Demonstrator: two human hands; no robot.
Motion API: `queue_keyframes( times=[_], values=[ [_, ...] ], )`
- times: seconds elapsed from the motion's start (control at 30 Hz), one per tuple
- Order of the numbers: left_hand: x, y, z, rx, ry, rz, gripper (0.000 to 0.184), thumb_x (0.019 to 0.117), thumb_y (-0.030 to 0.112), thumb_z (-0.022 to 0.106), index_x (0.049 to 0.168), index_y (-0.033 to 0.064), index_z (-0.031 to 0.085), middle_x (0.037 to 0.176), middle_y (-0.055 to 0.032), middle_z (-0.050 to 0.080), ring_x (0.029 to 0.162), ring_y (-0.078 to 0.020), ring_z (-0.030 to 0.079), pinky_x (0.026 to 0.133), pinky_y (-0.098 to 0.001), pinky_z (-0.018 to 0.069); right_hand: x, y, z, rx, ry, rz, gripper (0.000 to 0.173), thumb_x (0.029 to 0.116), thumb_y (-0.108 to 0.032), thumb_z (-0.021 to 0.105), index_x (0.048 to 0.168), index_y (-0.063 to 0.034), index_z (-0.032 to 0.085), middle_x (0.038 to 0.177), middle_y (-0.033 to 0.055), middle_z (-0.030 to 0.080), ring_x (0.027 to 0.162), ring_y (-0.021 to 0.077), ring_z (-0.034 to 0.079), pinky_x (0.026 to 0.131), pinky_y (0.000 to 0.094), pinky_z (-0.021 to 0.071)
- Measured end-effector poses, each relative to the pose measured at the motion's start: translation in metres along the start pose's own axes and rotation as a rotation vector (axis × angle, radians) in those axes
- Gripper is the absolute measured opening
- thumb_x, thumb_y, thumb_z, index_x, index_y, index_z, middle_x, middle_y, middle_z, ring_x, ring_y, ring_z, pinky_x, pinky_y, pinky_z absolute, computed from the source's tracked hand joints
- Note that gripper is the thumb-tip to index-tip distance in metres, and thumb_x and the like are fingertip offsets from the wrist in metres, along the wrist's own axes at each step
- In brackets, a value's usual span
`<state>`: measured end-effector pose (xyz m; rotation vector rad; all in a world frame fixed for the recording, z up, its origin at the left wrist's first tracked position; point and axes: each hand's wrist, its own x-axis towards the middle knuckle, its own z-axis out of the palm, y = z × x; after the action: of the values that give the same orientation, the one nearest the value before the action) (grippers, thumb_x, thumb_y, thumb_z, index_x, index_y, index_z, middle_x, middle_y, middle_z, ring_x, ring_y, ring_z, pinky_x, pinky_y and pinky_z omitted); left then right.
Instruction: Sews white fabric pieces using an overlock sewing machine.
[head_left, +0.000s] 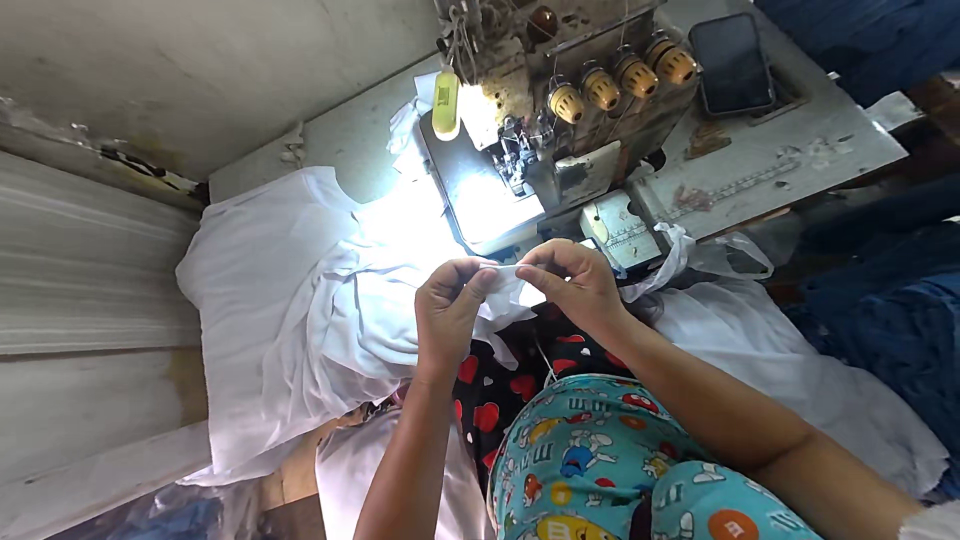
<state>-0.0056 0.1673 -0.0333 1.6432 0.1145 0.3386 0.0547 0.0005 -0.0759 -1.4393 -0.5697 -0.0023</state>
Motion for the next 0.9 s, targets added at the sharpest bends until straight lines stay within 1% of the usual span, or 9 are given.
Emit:
queue_keyframes(
  times=[0.1, 0.2, 0.27, 0.37, 0.47, 0.6, 0.7, 0.77, 0.9],
  values=[
    [0.001, -0.007, -0.001, 0.101, 0.023, 0.051, 0.004, 0.0937, 0.012, 0.071, 0.095, 0.0137, 0.074, 0.107, 0.0077, 0.072, 0.093, 0.0008, 0.065, 0.078, -0.0172, 0.0531, 0.0, 0.001, 0.0, -0.022, 0.004, -0.033, 0.012, 0.0958, -0.012, 0.068, 0.101, -0.0015, 0.066, 0.08, -0.0015, 0.065, 0.061, -0.0029, 0.056, 0.055, 0.0128, 0.0491],
    [0.0, -0.009, -0.002, 0.121, 0.034, 0.053, 0.003, 0.0943, 0.014, 0.071, 0.096, 0.0124, 0.073, 0.115, 0.0059, 0.07, 0.093, 0.001, 0.064, 0.078, -0.0166, 0.0532, 0.0, 0.002, 0.001, -0.097, 0.007, -0.103, 0.018, 0.0945, -0.01, 0.07, 0.107, 0.0001, 0.061, 0.083, 0.002, 0.065, 0.065, -0.0001, 0.058, 0.059, 0.0144, 0.0505],
    [-0.001, -0.008, -0.003, 0.075, 0.018, 0.034, 0.007, 0.0967, 0.011, 0.068, 0.101, 0.0128, 0.072, 0.106, 0.0076, 0.072, 0.085, 0.0018, 0.066, 0.075, -0.0168, 0.0556, 0.002, 0.002, 0.001, -0.144, 0.002, -0.154, 0.022, 0.094, -0.01, 0.071, 0.11, 0.0015, 0.062, 0.083, 0.0035, 0.068, 0.066, 0.0009, 0.059, 0.06, 0.0148, 0.0505],
    [-0.003, -0.006, -0.004, -0.02, 0.033, -0.034, 0.012, 0.0981, 0.005, 0.062, 0.099, 0.014, 0.071, 0.08, 0.0085, 0.069, 0.057, 0.0039, 0.055, 0.053, -0.0122, 0.0464, 0.004, -0.001, 0.003, -0.199, -0.024, -0.232, 0.022, 0.0939, -0.009, 0.07, 0.111, 0.0028, 0.063, 0.081, 0.0037, 0.069, 0.064, 0.0017, 0.059, 0.059, 0.0155, 0.0502],
    [-0.008, 0.0, -0.005, -0.133, 0.071, -0.059, 0.016, 0.1007, 0.006, 0.058, 0.098, 0.016, 0.07, 0.074, 0.0077, 0.068, 0.056, 0.0022, 0.058, 0.055, -0.0133, 0.0503, 0.006, -0.013, 0.01, -0.257, -0.102, -0.338, 0.019, 0.0982, -0.015, 0.064, 0.109, 0.0001, 0.066, 0.076, 0.0042, 0.066, 0.061, 0.0056, 0.057, 0.057, 0.0199, 0.049],
    [-0.003, 0.018, -0.006, 0.245, 0.183, 0.398, 0.007, 0.1013, 0.018, 0.063, 0.104, 0.0196, 0.069, 0.095, 0.0149, 0.069, 0.081, 0.0056, 0.064, 0.073, -0.0133, 0.0548, 0.021, -0.034, 0.019, -0.127, -0.139, -0.442, 0.014, 0.0995, -0.012, 0.061, 0.107, -0.0005, 0.065, 0.074, 0.0046, 0.064, 0.061, 0.0031, 0.054, 0.059, 0.0157, 0.0466],
    [0.025, 0.023, 0.0, 0.63, 0.25, 0.673, 0.011, 0.0999, 0.013, 0.065, 0.097, 0.0042, 0.071, 0.096, -0.0013, 0.068, 0.094, -0.0033, 0.064, 0.085, -0.0161, 0.0514, 0.034, -0.031, 0.012, -0.001, -0.118, -0.264, 0.013, 0.0957, -0.007, 0.064, 0.107, -0.0004, 0.062, 0.081, 0.0013, 0.069, 0.061, -0.003, 0.057, 0.056, 0.0126, 0.0485],
    [0.047, 0.011, 0.013, 0.744, 0.172, 0.629, 0.013, 0.0978, 0.009, 0.066, 0.096, -0.0014, 0.074, 0.093, -0.011, 0.072, 0.091, -0.0142, 0.067, 0.086, -0.0241, 0.0522, 0.037, -0.016, 0.002, 0.008, -0.07, -0.046, 0.017, 0.0943, -0.006, 0.063, 0.11, -0.0019, 0.059, 0.082, -0.0012, 0.07, 0.058, -0.0027, 0.058, 0.053, 0.0146, 0.0498],
    [0.073, -0.023, 0.039, 0.699, -0.014, 0.443, 0.013, 0.0969, 0.008, 0.066, 0.1, -0.0007, 0.075, 0.094, -0.012, 0.074, 0.087, -0.0179, 0.071, 0.083, -0.0337, 0.0569, 0.034, 0.012, -0.02, 0.003, 0.047, 0.295, 0.017, 0.0953, -0.005, 0.064, 0.111, -0.0056, 0.057, 0.075, -0.0049, 0.065, 0.054, -0.002, 0.056, 0.049, 0.0149, 0.049]
  ],
)
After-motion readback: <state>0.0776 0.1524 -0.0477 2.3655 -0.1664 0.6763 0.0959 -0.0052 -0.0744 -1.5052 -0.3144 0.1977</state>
